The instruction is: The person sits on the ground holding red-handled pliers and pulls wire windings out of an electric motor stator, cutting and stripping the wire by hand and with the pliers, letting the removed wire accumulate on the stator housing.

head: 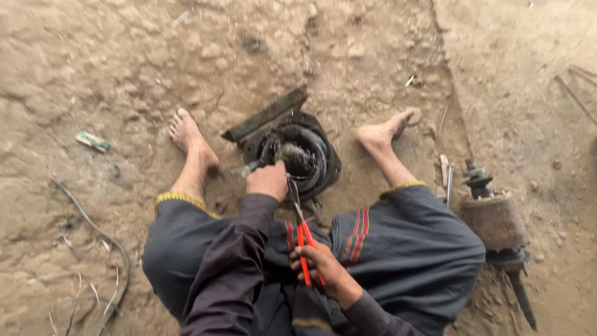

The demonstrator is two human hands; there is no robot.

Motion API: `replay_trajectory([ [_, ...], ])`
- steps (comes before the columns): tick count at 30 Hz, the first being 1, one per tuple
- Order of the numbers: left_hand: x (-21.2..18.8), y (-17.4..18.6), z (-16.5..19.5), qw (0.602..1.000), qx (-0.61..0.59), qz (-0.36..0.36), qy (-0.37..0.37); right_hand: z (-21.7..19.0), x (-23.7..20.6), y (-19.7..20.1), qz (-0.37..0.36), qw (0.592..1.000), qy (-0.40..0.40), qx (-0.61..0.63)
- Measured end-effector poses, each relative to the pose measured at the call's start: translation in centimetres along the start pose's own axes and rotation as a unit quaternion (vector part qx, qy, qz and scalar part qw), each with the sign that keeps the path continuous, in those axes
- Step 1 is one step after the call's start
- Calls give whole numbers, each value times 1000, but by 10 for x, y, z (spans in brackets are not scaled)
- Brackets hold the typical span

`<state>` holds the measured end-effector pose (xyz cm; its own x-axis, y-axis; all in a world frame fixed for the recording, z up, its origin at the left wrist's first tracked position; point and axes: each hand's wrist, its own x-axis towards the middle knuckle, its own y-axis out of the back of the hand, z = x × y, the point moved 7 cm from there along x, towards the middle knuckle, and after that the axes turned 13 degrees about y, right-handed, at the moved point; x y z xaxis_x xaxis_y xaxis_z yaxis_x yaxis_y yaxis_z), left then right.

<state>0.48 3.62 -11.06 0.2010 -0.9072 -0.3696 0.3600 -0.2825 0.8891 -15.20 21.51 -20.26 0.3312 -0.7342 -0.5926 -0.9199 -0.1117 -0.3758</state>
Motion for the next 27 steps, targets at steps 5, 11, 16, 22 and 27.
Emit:
replay_trajectory([
  [5,0,20,10,997,-44,63,6,-6,4,32,24,989,-105,-98],
  [11,-4,23,12,995,-75,29,57,5,12,42,-10,989,-112,94],
  [16,-6,23,13,993,-89,14,71,-14,36,24,23,1000,-10,-5],
  [22,-5,22,10,991,-88,-48,93,-45,28,-24,0,999,31,-28],
  [27,-1,12,6,992,-80,-26,91,-48,3,-21,58,988,-96,-108],
])
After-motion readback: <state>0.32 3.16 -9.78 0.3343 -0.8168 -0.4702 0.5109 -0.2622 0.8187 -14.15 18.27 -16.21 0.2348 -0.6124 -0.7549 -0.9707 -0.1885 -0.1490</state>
